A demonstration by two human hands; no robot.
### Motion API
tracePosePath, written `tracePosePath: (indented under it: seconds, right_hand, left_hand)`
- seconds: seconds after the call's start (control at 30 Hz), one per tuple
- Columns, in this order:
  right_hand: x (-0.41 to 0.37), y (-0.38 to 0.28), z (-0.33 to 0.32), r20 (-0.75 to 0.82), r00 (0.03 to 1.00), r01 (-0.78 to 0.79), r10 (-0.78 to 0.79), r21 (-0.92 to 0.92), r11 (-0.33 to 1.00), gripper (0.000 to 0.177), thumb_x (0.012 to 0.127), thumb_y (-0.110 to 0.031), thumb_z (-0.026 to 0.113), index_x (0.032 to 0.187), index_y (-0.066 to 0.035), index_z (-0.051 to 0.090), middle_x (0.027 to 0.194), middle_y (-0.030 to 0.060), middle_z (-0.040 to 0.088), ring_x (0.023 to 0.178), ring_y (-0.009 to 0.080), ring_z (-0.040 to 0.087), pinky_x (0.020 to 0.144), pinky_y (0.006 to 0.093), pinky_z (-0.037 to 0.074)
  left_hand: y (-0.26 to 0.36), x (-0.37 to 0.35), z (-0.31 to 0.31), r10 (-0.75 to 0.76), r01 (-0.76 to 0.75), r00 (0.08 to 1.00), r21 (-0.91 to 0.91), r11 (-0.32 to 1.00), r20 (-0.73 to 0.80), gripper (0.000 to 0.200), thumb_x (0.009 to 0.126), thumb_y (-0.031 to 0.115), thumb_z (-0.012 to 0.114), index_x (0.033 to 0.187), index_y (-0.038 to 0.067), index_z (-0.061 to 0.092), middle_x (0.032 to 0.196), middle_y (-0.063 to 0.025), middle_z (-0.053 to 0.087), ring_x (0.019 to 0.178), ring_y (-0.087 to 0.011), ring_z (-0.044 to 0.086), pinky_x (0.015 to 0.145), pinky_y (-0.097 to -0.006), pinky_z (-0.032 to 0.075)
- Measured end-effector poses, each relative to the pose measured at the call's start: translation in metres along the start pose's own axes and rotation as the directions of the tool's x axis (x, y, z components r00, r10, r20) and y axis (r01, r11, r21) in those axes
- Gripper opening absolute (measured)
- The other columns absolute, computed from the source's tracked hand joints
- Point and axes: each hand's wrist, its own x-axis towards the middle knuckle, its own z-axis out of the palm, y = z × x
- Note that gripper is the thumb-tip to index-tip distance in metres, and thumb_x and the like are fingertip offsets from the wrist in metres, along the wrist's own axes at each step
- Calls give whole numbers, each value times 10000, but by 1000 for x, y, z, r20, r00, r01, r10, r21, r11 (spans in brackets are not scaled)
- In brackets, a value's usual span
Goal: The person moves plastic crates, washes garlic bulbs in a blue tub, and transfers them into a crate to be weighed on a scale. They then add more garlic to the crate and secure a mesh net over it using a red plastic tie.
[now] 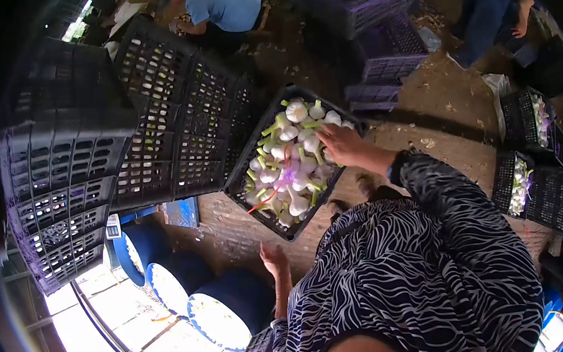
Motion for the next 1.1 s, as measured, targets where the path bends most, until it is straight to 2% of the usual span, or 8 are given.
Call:
tracePosePath:
  seconds: [0.13, 0.23, 0.43, 0.57, 0.73, 0.83, 0.93, 1.1]
  right_hand:
    - [45, 0, 23, 16, 998, -55, 55, -37, 998, 541, 771, -180, 579, 1244, -12, 379, 1251, 144, 390, 1096, 301, 460, 819, 417, 443]
    - [70, 9, 32, -154, 985, 60, -79, -124, 990, 596, 725, -212, 638, 1237, -21, 401, 1275, 163, 382, 1103, 311, 461, 865, 406, 423]
    - [118, 36, 41, 3, 972, 233, -236, -180, 956, 667, 730, -430, 616, 1188, 15, 423, 1212, 162, 410, 1141, 277, 405, 850, 426, 394]
    - [122, 45, 31, 151, 969, 212, -196, -96, 973, 750, 728, -491, 589, 1222, 43, 409, 1223, 191, 414, 1158, 269, 386, 901, 426, 356]
    - [117, 78, 53, 89, 952, 305, -294, -159, 939, 813, 753, -490, 571, 1318, 31, 304, 1386, 198, 260, 1308, 256, 219, 1054, 410, 185]
    - [121, 78, 52, 170, 946, 304, -277, -165, 938, 843, 765, -525, 536, 1346, 21, 261, 1425, 195, 183, 1329, 254, 180, 1072, 407, 155]
    - [116, 77, 40, 293, 916, 317, -273, -114, 942, 858, 772, -515, 543, 1361, 21, 225, 1443, 196, 128, 1338, 274, 153, 1068, 427, 167]
    - [113, 84, 48, 192, 920, 362, -340, -90, 928, 839, 766, -474, 577, 1343, 36, 244, 1415, 210, 173, 1301, 309, 215, 1046, 444, 211]
  left_hand:
    - [58, 3, -9, 133, -132, 991, 63, 989, -23, 610, 760, 177, 562, 1292, -17, 337, 1255, -252, 403, 1154, -400, 399, 967, -424, 339]
    - [89, 17, -8, 165, -163, 985, 52, 985, -40, 611, 794, 197, 525, 1316, -21, 294, 1313, -265, 337, 1209, -404, 340, 1003, -425, 299]
    - [117, 67, 29, 250, -205, 962, 311, 928, -113, 610, 831, 252, 476, 1316, -54, 266, 1336, -270, 306, 1259, -403, 265, 1046, -458, 202]
    - [128, 86, 55, -102, 81, 987, 167, 983, 124, 648, 860, 362, 425, 1321, -58, 249, 1362, -280, 265, 1286, -401, 220, 1053, -466, 171]
    - [102, 95, 79, 33, -36, 999, 157, 987, 16, 862, 821, 624, 332, 1346, -49, 216, 1381, -281, 222, 1264, -406, 258, 1035, -443, 207]
    - [117, 88, 63, -48, 32, 994, 152, 988, 103, 920, 788, 668, 354, 1361, -35, 197, 1397, -281, 190, 1298, -392, 204, 1046, -454, 183]
    - [137, 67, 93, -55, 61, 998, 253, 965, -30, 955, 752, 616, 502, 1372, -28, 166, 1392, -289, 194, 1315, -405, 143, 1051, -481, 152]
    - [176, 56, 104, 38, -29, 999, 305, 952, -24, 1013, 696, 550, 623, 1375, -26, 139, 1393, -289, 188, 1303, -428, 158, 1064, -463, 146]
